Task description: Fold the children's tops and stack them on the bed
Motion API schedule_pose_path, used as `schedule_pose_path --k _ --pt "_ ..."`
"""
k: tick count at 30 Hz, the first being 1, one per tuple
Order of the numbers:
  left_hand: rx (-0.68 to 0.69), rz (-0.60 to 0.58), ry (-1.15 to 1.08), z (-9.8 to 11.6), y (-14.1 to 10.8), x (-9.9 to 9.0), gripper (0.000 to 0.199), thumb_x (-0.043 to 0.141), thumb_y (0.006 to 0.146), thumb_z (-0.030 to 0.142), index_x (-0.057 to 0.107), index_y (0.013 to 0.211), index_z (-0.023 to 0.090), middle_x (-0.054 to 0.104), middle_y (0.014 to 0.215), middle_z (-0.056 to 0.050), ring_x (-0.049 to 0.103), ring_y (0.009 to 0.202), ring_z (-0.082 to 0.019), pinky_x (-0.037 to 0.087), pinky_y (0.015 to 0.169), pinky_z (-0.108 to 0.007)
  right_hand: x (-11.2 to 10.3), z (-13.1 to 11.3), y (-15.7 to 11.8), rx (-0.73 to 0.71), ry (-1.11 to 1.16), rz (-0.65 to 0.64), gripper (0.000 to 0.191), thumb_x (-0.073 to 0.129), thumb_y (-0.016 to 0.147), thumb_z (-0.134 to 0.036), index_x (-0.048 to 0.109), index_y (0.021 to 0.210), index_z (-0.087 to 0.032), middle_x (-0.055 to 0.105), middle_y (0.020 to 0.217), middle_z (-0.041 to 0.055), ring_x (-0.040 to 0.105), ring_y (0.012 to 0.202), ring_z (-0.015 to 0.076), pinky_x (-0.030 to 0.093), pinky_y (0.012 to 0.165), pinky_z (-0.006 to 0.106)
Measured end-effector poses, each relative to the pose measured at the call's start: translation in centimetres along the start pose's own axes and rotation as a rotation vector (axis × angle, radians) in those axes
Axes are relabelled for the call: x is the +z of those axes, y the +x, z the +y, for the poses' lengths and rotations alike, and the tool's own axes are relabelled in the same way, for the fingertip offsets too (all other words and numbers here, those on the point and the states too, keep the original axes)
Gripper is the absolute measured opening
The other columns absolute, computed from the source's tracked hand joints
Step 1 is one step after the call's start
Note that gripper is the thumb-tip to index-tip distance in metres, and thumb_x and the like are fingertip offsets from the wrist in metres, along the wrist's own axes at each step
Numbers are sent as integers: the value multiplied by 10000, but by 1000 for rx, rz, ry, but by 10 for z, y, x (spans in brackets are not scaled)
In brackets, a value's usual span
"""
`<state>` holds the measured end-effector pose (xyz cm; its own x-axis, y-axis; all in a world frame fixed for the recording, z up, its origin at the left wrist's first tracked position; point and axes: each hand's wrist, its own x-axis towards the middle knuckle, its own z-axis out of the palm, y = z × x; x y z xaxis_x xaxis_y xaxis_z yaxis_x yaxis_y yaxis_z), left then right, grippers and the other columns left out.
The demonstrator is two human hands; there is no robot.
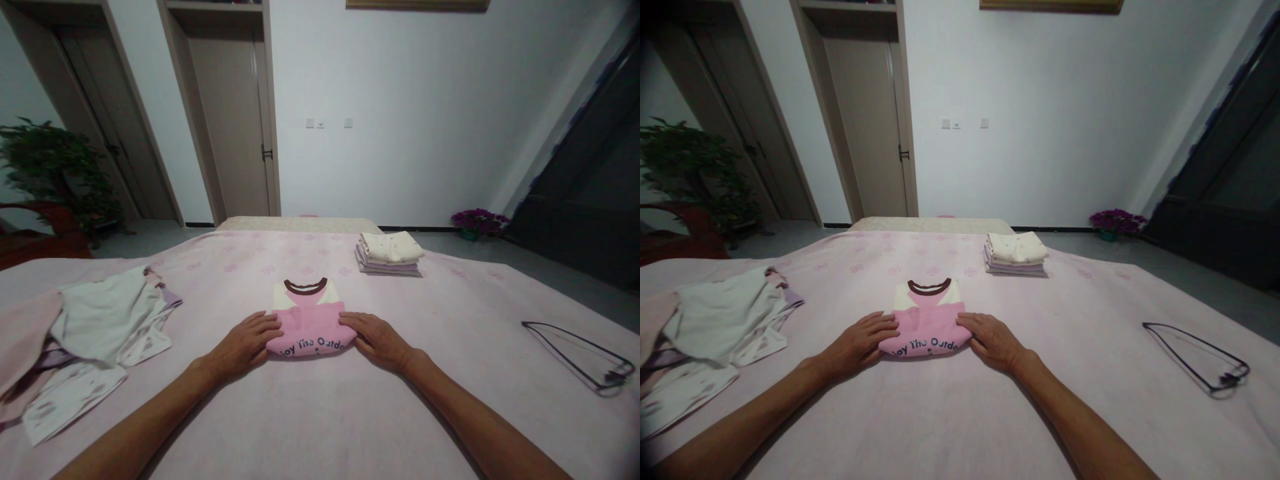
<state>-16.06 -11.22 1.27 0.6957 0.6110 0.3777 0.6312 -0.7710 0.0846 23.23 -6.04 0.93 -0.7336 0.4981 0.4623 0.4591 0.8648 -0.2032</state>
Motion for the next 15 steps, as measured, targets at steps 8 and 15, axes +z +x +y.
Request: schedule_pose_path --k 8,15 --pt "33 45 -254 11 -6 -13 327 430 1010 272 542 1316 241 663 1280 -99 612 1211 -217 494 1054 -369 -11 -22 0 57 105 21 378 481 912 -209 543 1285 -207 672 1232 118 651 1067 244 514 943 405" --pt "76 -66 -241 19 -23 -15 439 527 988 339 437 1415 293 550 1437 -100 509 1341 -243 422 1142 -426 -6 -30 -9 -50 195 -25 514 537 860 -141 492 1364 -229 624 1308 125 571 1228 249 462 1060 445"
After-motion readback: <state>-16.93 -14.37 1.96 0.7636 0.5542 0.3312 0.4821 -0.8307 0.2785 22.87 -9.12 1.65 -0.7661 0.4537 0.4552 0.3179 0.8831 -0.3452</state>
